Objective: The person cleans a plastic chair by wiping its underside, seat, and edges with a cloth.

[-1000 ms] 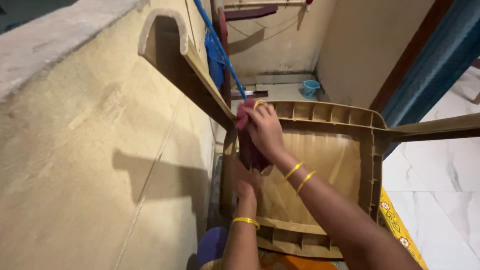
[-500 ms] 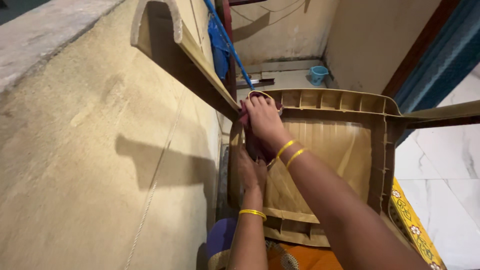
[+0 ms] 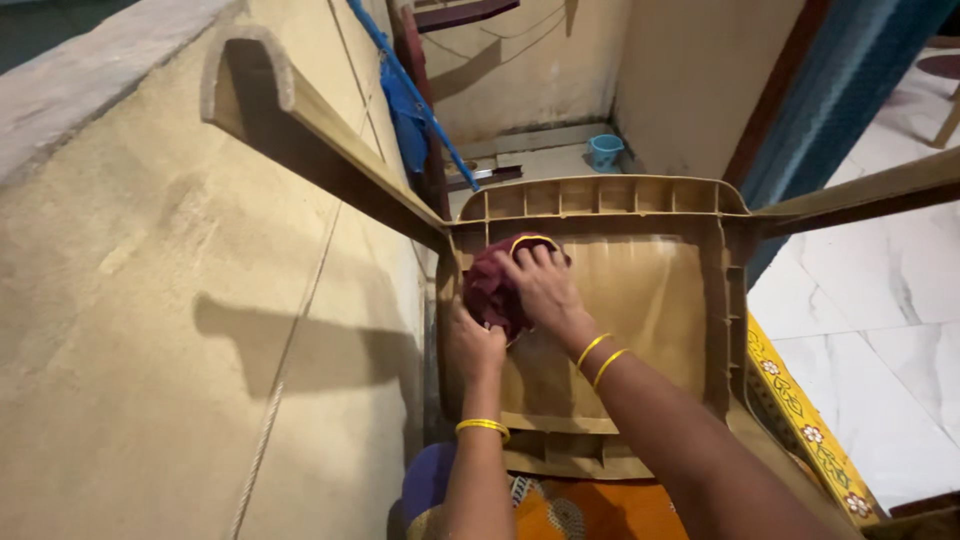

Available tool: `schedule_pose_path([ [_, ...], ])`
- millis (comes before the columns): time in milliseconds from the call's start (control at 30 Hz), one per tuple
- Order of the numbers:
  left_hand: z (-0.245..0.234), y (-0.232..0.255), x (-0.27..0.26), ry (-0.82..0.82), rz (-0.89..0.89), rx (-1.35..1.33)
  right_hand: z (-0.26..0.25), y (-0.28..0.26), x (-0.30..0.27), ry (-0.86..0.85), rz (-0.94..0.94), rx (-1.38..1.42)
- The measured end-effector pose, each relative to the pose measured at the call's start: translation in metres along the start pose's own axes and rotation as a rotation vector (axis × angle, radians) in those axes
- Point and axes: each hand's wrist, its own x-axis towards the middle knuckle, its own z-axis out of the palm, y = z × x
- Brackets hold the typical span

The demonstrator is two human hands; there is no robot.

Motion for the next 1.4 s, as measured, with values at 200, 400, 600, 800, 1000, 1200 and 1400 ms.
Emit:
schedule_pose_path([
  [200,0.024,-0.029,0.004,0.034,0.044,0.089,0.000,0.049,-0.001,-0.104,0.126,-0.086],
  [400,0.033,-0.042,0.006,0.075,0.117,0.095,-0.009,0.109,-0.049,-0.094,0.147,-0.211],
  [600,0.028,-0.032,0.005,0.049,0.077,0.097,-0.021,0.179,-0.108,-0.143,0.292,-0.345],
  [800,0.000,0.014,-0.011,0.100,0.085,0.326,-0.014,0.175,-0.135,-0.246,0.302,-0.329],
  [1000,0.027,0.059,-0.049,0.145,0.614,0.462,-0.018,0.143,-0.176,-0.175,0.349,-0.226],
  [1200,0.055,0.087,-0.091,-0.288,0.583,0.363,-0.021,0.114,-0.206,-0.206,0.416,-0.141],
  [1400,0.062,0.094,-0.087,-0.293,0.532,0.363,-0.018,0.115,-0.207,-0.236,0.469,-0.045],
])
